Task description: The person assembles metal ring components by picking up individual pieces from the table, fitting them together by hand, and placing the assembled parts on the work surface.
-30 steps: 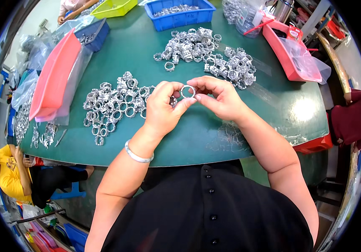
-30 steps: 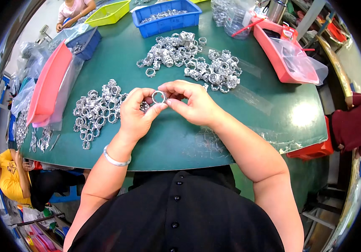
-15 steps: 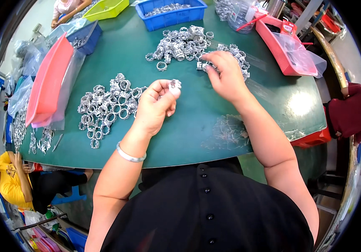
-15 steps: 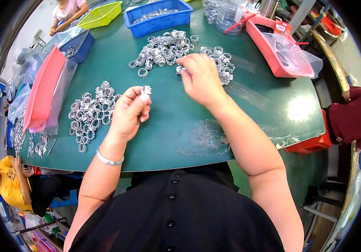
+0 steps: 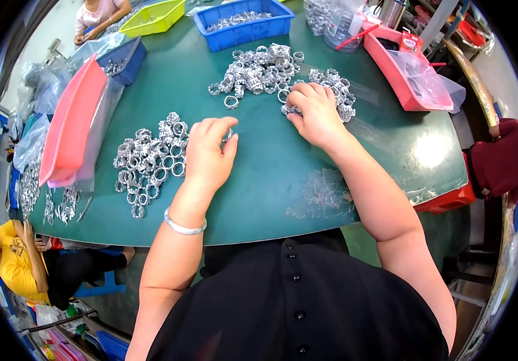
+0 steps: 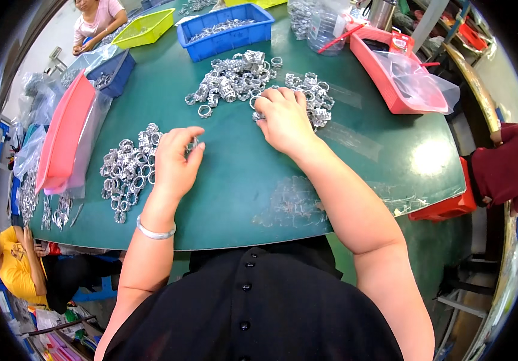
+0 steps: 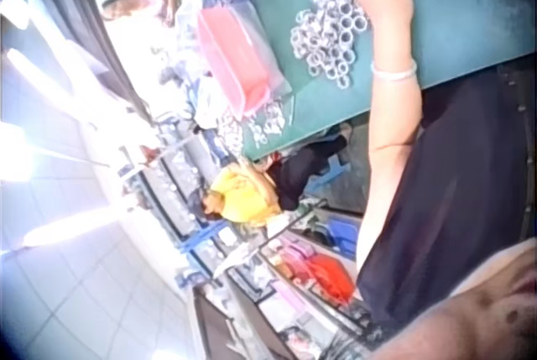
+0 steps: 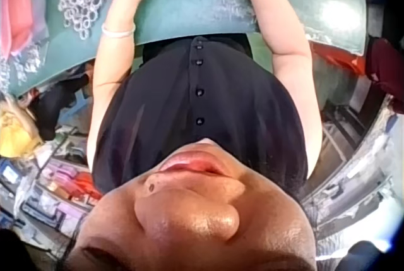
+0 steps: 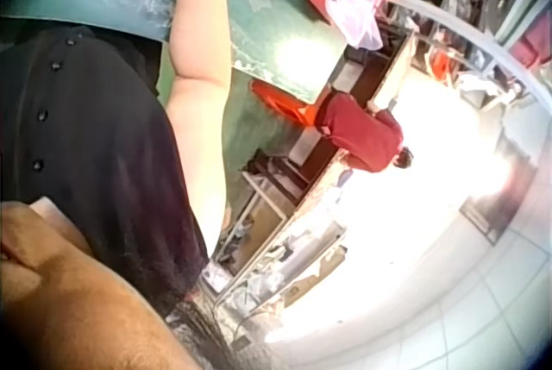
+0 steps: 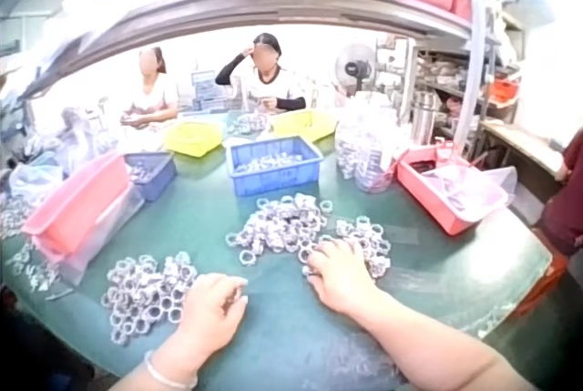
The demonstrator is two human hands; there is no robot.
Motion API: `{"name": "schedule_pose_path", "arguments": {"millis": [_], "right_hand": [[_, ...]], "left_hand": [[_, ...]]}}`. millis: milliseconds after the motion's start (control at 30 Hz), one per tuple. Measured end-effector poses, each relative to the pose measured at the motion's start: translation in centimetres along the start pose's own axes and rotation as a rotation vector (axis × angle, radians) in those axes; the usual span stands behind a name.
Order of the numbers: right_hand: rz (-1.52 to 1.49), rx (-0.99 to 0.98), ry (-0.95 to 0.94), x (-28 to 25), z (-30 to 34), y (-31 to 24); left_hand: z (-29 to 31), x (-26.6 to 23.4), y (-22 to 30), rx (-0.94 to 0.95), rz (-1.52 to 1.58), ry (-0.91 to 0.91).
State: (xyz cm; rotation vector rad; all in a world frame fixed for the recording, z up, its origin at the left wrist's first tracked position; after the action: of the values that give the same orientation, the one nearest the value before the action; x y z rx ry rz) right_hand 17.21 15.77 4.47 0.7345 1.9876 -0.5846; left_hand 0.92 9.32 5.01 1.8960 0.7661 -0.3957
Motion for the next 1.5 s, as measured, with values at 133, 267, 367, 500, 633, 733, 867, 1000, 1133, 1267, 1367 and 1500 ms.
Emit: {"name": "schedule_pose_path", "arguments": {"millis": [133,267,367,500,633,733,867,1000,1133,1267,1367,1500], "right_hand": [[-0.005,-0.088,0.119,-1.1,-0.1,-0.8],[-0.054,-0.07,0.055,-0.6,-0.2,-0.3],[-0.111,-0.062,0.0,0.0,-0.3,-0.4],[-0.243,-0.045,0.077,-1.1,-0.2,-0.5],[-0.727,0.051,0.24,-2.3,0.1,-0.6],[-0.789,-0.057,0.268,-3.1,0.3,-2.2],[-0.792,-0.145,0.308,-4.0,0.4,-3.3],[-0.818,-0.171,0.259,-3.1,0.2,-4.0],[-0.78,-0.169,0.255,-3.0,0.4,-4.2],[-0.789,-0.169,0.295,-3.4,0.5,-4.2],[-0.791,-0.172,0.299,-3.5,0.6,-4.1],[-0.798,-0.124,0.287,-3.2,0.6,-3.6]], "left_hand": [[0.6,1.2,-0.2,0.041,-0.39,-0.098],[0.8,1.1,0.4,0.024,-0.502,-0.131],[0.9,1.0,1.0,0.044,-0.504,-0.099],[0.6,0.5,2.5,0.11,-0.44,0.034],[-0.2,1.2,2.9,0.085,-0.223,0.002],[-0.4,5.4,0.3,-0.458,0.518,-0.358],[-0.3,6.4,0.4,-0.495,0.723,-0.375],[-0.3,5.4,-0.4,-0.377,0.662,-0.244],[-0.3,4.5,0.5,-0.212,0.491,-0.196],[-0.1,4.5,0.5,-0.213,0.539,-0.191],[-0.1,4.1,0.9,-0.157,0.576,-0.172],[-0.2,3.7,0.7,-0.186,0.629,-0.145]]}}
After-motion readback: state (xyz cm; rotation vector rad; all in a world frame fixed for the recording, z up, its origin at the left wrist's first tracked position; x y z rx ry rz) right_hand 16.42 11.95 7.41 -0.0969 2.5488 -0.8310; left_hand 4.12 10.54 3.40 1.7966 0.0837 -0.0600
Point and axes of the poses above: each hand's wrist, its own z-axis away from the middle knuckle, its own x-axis out of the palm, y = z × x, the point moved 10 cm from there along -z, towards the middle knuckle, and after that the axes turned 8 degrees about -x, right-handed, at the moved point
